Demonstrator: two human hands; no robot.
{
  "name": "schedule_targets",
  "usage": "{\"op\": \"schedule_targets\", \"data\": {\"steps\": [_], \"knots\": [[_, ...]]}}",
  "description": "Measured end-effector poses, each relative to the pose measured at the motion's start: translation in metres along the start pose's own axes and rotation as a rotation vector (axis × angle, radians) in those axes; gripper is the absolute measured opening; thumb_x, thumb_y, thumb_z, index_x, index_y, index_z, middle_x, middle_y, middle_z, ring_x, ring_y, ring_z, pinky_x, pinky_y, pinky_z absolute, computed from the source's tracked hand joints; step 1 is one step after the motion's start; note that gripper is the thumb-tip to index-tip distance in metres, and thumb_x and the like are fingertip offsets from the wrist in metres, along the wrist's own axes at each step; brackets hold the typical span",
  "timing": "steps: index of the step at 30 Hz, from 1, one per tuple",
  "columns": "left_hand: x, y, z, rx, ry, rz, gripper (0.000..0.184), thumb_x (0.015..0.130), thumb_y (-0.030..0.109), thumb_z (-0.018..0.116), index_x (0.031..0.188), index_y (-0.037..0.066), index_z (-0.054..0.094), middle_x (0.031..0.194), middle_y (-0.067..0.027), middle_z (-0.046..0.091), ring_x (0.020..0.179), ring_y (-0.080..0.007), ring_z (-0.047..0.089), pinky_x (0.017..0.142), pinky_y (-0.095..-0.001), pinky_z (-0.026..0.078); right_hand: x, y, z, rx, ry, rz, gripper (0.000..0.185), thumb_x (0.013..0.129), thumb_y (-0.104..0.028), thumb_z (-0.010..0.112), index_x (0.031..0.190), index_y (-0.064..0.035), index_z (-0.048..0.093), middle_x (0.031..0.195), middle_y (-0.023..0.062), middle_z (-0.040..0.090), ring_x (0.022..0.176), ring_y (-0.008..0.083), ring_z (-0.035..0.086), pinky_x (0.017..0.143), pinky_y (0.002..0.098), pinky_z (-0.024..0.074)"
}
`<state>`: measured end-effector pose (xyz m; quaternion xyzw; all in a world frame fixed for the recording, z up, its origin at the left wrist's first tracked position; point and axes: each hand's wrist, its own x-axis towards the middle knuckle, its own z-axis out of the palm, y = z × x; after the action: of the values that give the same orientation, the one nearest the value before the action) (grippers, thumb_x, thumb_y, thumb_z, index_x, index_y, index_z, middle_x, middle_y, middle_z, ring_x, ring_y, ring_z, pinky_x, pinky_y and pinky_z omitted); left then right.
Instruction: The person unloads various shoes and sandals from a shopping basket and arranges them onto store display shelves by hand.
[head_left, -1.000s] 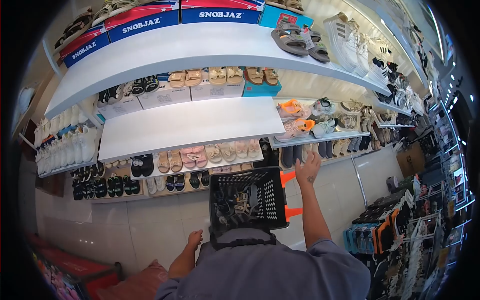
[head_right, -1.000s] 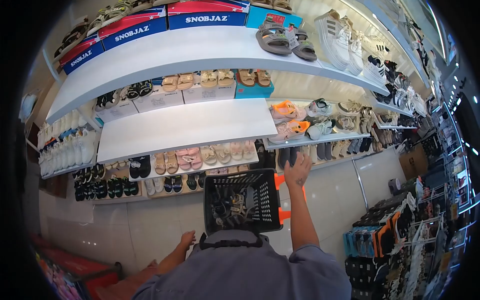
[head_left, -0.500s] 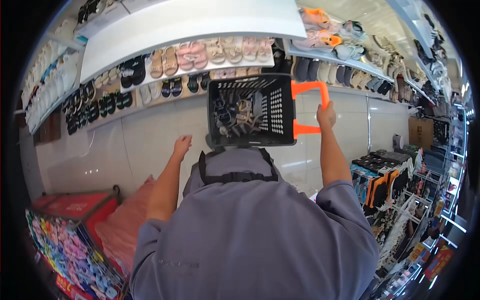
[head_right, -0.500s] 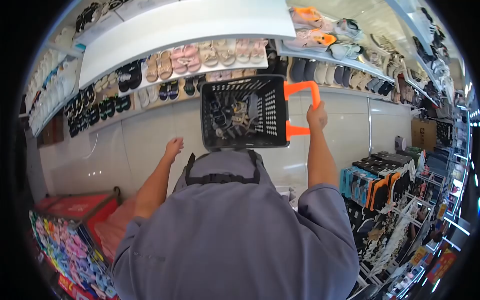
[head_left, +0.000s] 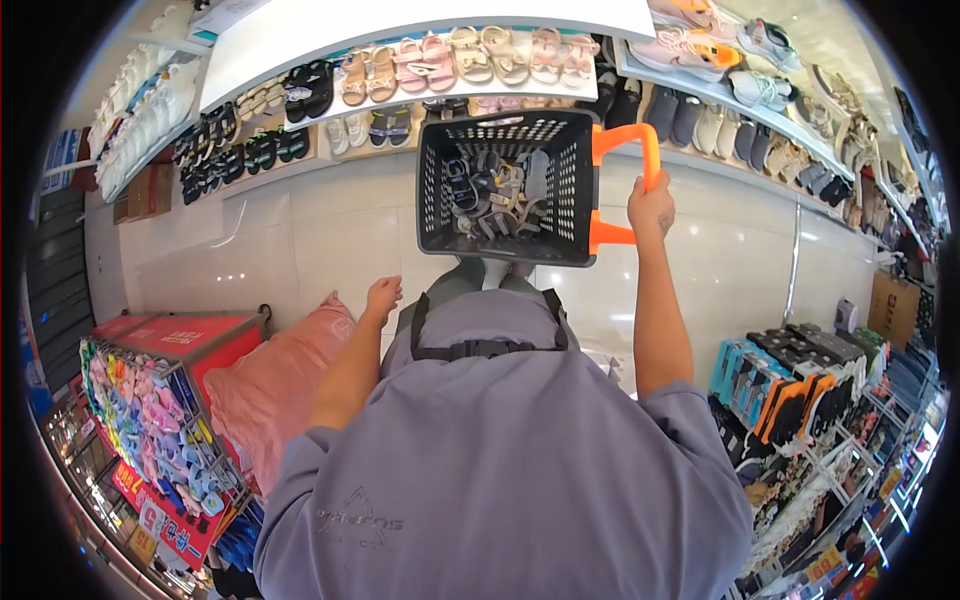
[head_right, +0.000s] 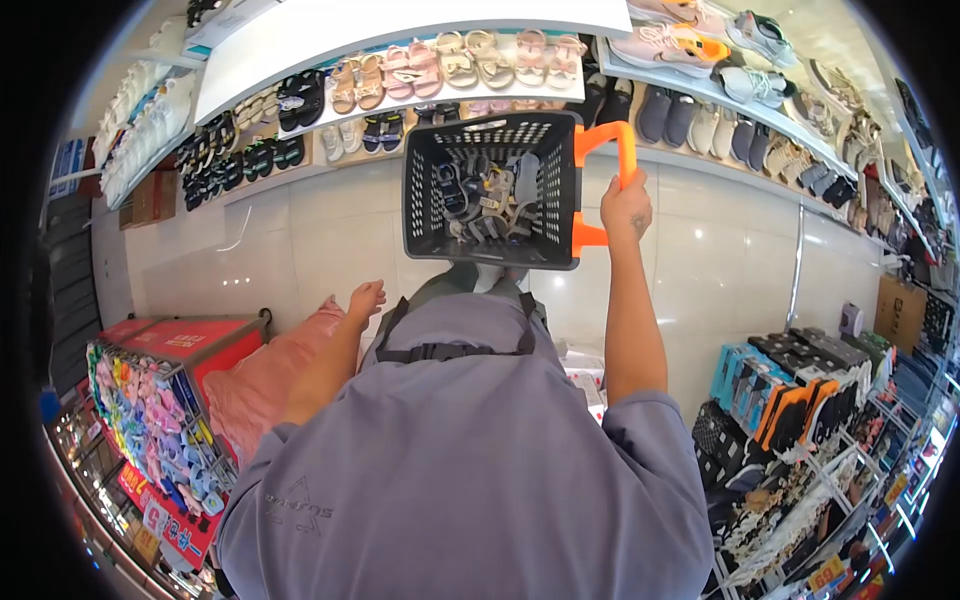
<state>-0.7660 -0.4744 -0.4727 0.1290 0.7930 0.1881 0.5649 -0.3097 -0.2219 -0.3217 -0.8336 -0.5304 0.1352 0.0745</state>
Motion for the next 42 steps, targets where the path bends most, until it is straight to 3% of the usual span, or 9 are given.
{"op": "schedule_targets", "data": {"steps": [2,4,8,14,20,23,30,35,42], "knots": [[0.004,0.014,0.003,-0.034,0.022,0.088,0.034,0.088,0.034,0.062,0.102,0.004,0.063,0.081,-0.0030,0.061,0.065,-0.0104,0.056,0.051,-0.0239,0.042,-0.002,-0.014,0.001,0.042,-0.001,-0.031,0.037,0.092,-0.029,0.055,0.120,-0.0064,0.045,0.095,0.0228,0.067,0.089,0.0425,0.065,0.078,0.0511,0.0502],[0.008,0.027,0.007,0.027,0.045,0.160,0.034,0.088,0.033,0.062,0.101,0.003,0.064,0.079,-0.0045,0.063,0.065,-0.0106,0.058,0.051,-0.0252,0.043,-0.010,-0.025,0.008,0.067,-0.032,-0.037,0.036,0.092,-0.025,0.056,0.120,-0.0058,0.045,0.096,0.0228,0.066,0.090,0.0424,0.064,0.078,0.0506,0.0502],[0.030,0.042,0.013,0.157,0.027,0.338,0.039,0.088,0.038,0.063,0.099,0.001,0.066,0.078,-0.0087,0.066,0.066,-0.0171,0.061,0.064,-0.0325,0.049,-0.021,-0.047,0.020,0.082,-0.023,-0.073,0.035,0.092,-0.024,0.056,0.120,-0.0065,0.046,0.098,0.0226,0.066,0.092,0.0419,0.064,0.079,0.0501,0.0505],[0.075,0.050,-0.015,0.343,-0.110,0.590,0.039,0.085,0.041,0.066,0.102,0.006,0.069,0.100,-0.0145,0.070,0.095,-0.0271,0.066,0.084,-0.0366,0.051,-0.041,-0.081,0.030,0.051,0.040,-0.057,0.031,0.091,-0.026,0.057,0.114,-0.0075,0.048,0.098,0.0205,0.066,0.090,0.0409,0.065,0.077,0.0502,0.0512],[0.085,0.033,-0.108,0.449,-0.054,0.581,0.040,0.085,0.041,0.062,0.094,0.002,0.070,0.084,-0.0136,0.069,0.076,-0.0235,0.066,0.070,-0.0360,0.052,-0.063,-0.115,0.038,-0.028,0.114,-0.018,0.029,0.090,-0.026,0.056,0.112,-0.0075,0.049,0.099,0.0190,0.064,0.089,0.0396,0.065,0.077,0.0492,0.0517],[0.098,-0.005,-0.156,0.316,-0.047,0.248,0.038,0.083,0.038,0.061,0.084,0.001,0.070,0.072,-0.0115,0.067,0.066,-0.0197,0.063,0.058,-0.0344,0.049,-0.076,-0.129,0.042,-0.053,0.126,0.017,0.029,0.089,-0.026,0.057,0.110,-0.0074,0.049,0.099,0.0182,0.063,0.088,0.0388,0.066,0.077,0.0485,0.0522],[0.098,-0.028,-0.222,0.266,-0.103,-0.052,0.030,0.085,0.031,0.062,0.090,0.002,0.066,0.070,-0.0067,0.061,0.060,-0.0181,0.057,0.051,-0.0342,0.045,-0.096,-0.154,0.061,-0.049,0.151,-0.004,0.041,0.085,-0.025,0.062,0.119,-0.0081,0.046,0.109,0.0174,0.059,0.091,0.0366,0.064,0.079,0.0466,0.0518],[0.132,-0.016,-0.207,0.316,-0.239,0.053,0.030,0.085,0.030,0.063,0.091,0.001,0.065,0.071,-0.0064,0.062,0.060,-0.0161,0.057,0.051,-0.0328,0.045,-0.117,-0.164,0.071,-0.041,0.294,-0.297,0.071,0.077,-0.019,0.067,0.139,-0.0047,0.035,0.132,0.0175,0.045,0.122,0.0352,0.045,0.100,0.0434,0.0400],[0.134,0.070,-0.134,0.259,-0.234,0.308,0.031,0.087,0.030,0.065,0.095,0.001,0.066,0.073,-0.0042,0.063,0.064,-0.0145,0.059,0.060,-0.0293,0.049,-0.141,-0.181,0.078,-0.196,0.361,-0.639,0.052,0.075,-0.019,0.067,0.123,-0.0041,0.053,0.141,0.0217,0.038,0.135,0.0404,0.033,0.111,0.0540,0.0250]]}}
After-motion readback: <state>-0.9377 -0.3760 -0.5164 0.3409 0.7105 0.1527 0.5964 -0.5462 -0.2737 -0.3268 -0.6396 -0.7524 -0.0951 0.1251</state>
